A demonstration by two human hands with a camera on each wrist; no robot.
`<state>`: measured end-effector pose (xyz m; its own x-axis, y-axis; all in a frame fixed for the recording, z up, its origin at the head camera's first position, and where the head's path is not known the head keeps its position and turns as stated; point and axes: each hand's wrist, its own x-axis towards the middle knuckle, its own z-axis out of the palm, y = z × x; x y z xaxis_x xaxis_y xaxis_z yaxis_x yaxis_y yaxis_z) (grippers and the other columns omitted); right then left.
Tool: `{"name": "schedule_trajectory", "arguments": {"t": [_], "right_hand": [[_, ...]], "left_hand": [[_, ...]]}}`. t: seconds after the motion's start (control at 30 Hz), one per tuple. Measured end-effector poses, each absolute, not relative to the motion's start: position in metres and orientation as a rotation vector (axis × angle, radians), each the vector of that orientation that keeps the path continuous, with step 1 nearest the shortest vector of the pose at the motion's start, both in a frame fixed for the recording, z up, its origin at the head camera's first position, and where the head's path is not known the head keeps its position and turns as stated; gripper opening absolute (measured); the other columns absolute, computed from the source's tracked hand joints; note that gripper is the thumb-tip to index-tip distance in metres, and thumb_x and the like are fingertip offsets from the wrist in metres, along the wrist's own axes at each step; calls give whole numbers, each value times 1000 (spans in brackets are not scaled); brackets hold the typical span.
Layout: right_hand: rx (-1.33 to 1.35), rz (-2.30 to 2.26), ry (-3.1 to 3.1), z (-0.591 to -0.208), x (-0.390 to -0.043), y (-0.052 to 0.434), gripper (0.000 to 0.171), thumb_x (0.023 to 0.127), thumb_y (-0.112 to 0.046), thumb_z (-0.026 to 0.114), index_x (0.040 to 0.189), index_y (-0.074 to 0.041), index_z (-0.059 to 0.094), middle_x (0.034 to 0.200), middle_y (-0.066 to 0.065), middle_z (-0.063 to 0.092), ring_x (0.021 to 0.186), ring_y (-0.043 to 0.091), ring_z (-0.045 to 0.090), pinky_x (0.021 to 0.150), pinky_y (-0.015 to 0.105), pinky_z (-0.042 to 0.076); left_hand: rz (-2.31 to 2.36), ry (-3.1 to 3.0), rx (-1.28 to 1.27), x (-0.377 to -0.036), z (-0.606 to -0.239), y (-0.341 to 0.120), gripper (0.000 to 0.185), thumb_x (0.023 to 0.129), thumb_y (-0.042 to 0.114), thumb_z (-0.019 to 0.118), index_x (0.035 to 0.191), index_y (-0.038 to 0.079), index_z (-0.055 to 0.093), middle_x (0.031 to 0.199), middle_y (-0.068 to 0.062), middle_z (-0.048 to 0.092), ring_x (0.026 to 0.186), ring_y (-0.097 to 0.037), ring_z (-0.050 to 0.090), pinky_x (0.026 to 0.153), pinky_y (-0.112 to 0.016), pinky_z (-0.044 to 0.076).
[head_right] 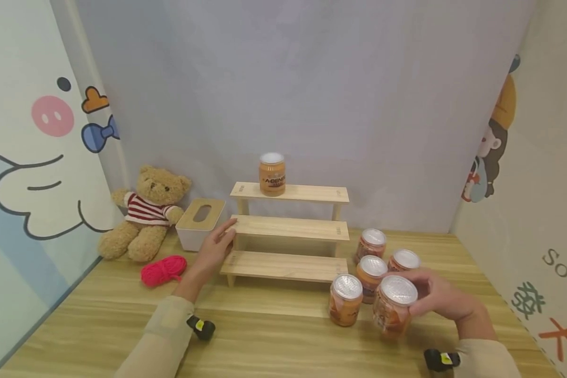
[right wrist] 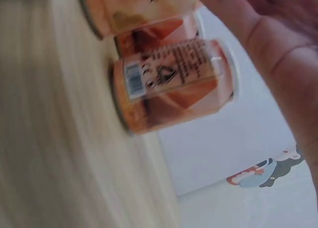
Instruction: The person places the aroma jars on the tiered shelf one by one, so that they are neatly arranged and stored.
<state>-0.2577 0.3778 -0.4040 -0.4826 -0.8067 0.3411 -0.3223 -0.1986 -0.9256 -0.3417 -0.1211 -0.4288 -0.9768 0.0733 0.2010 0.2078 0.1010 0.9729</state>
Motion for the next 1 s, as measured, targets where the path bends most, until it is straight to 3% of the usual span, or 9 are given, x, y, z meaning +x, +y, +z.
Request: {"name": "schedule_trajectory", "arguments": {"t": [0.23,0.43,0.67,0.8,0.9,1.0], "right_hand": [[-1308,-1906,1743,-389,-255,367,52,94,8,55,146,1,49,144,10,55,127,18,54,99,31,48],[-1196,-2045,1780,-377,-250,347,56,92,16,41,142,-6,55,128,6,64,113,14,61,92,29,52],[-909,-2135,2049,-359,-243,309,44,96,4,47,136,-15,52,124,1,59,111,14,57,90,30,52],[-875,-2167,2041,-346,-249,290,40,98,3,48,133,-15,52,121,2,57,106,14,57,88,30,52],[-882,-2168,2028,-337,-257,276,38,98,3,50,132,-13,53,119,3,57,105,14,57,89,29,51],[-835,-2148,2071,-327,-265,263,35,99,0,52,131,-13,53,118,4,57,103,14,57,88,29,51]], "left_hand": [[-2027,-2251,-280,-343,-428,-121,46,108,24,47,153,12,43,125,-22,56,115,-26,51,93,-40,44],[-2042,-2248,-273,-344,-428,-121,46,108,23,47,152,10,44,114,-20,55,100,-23,49,82,-33,43],[-2029,-2262,-276,-343,-426,-118,46,108,26,47,153,14,43,133,-20,55,116,-25,50,93,-36,44],[-2035,-2268,-277,-342,-424,-118,46,108,25,47,153,12,43,113,-16,58,93,-18,51,79,-29,44],[-2068,-2263,-282,-342,-422,-120,46,108,21,46,153,9,42,86,-11,48,68,-15,38,62,-27,36],[-2093,-2258,-299,-342,-421,-121,46,109,18,45,153,5,40,75,-6,42,58,-12,32,55,-26,33]]}}
